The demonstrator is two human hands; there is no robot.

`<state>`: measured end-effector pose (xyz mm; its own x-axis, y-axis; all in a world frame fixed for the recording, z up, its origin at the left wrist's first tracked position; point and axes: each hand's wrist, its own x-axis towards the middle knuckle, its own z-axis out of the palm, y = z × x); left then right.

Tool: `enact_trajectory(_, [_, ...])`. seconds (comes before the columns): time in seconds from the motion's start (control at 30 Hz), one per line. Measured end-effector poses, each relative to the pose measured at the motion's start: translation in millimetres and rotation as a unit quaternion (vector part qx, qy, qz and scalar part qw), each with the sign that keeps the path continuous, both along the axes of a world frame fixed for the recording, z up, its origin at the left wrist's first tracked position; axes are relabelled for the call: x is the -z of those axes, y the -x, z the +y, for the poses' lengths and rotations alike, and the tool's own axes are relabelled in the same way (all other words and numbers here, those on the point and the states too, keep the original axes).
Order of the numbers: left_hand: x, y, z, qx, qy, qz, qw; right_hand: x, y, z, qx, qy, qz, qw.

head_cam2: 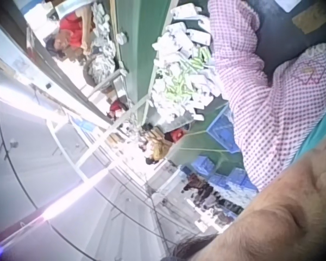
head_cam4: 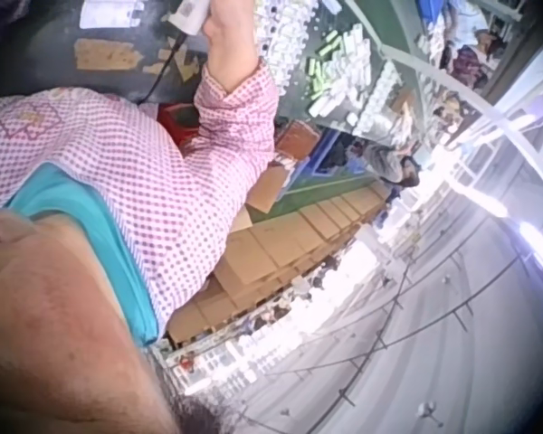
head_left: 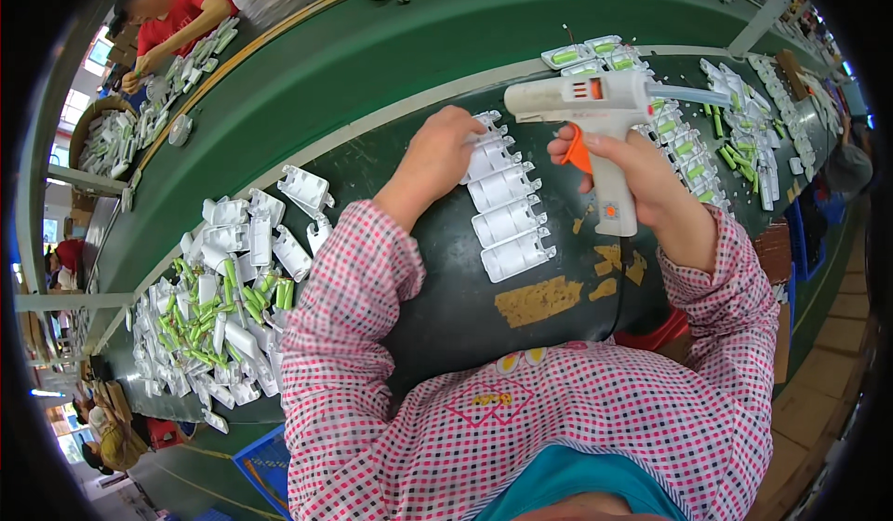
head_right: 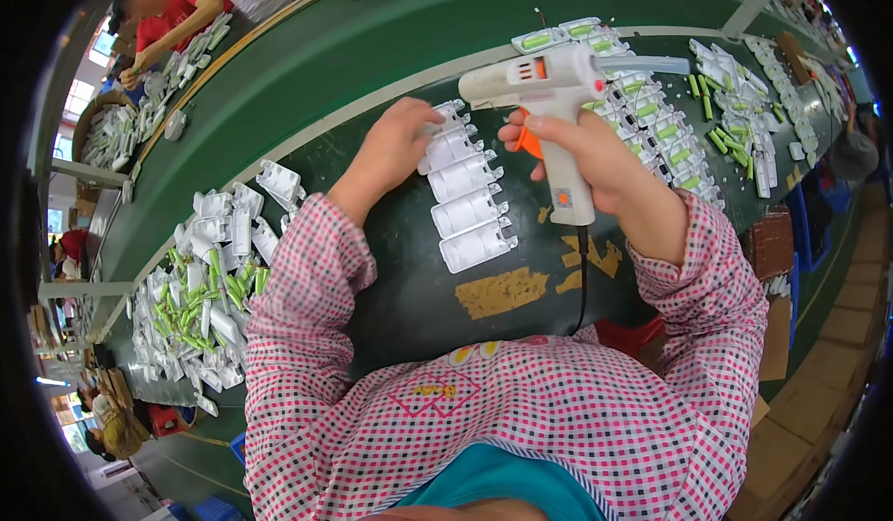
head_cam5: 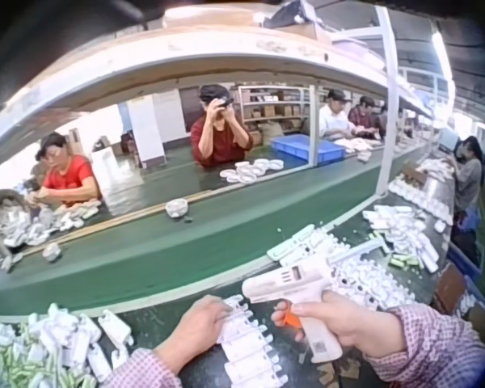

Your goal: Assembling electronic components into plastic cases using a hot glue gun.

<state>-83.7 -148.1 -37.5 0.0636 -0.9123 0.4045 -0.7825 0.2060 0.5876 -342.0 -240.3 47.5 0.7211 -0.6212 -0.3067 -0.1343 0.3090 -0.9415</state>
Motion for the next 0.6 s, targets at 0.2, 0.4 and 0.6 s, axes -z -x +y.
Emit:
enact_trajectory(0.2, [-49.0, -19.3, 74.7, -0.098, -0.117, 0.004, 0.988, 9.9, -12.6, -2.9, -0.050, -0.012, 0.022, 0.998])
enact_trajectory(0.4, [-61.9, -45.4, 170.9, -0.213, -0.180, -0.086, 0.956, 21.3, -29.7, -6.3, -0.108, 0.017, 0.061, 0.992])
enact_trajectory(0.6, [-41.9, -58.0, 221.7, -0.320, -0.266, -0.253, 0.874, 19.7, -38.6, -3.0, -0.130, 0.028, 0.092, 0.987])
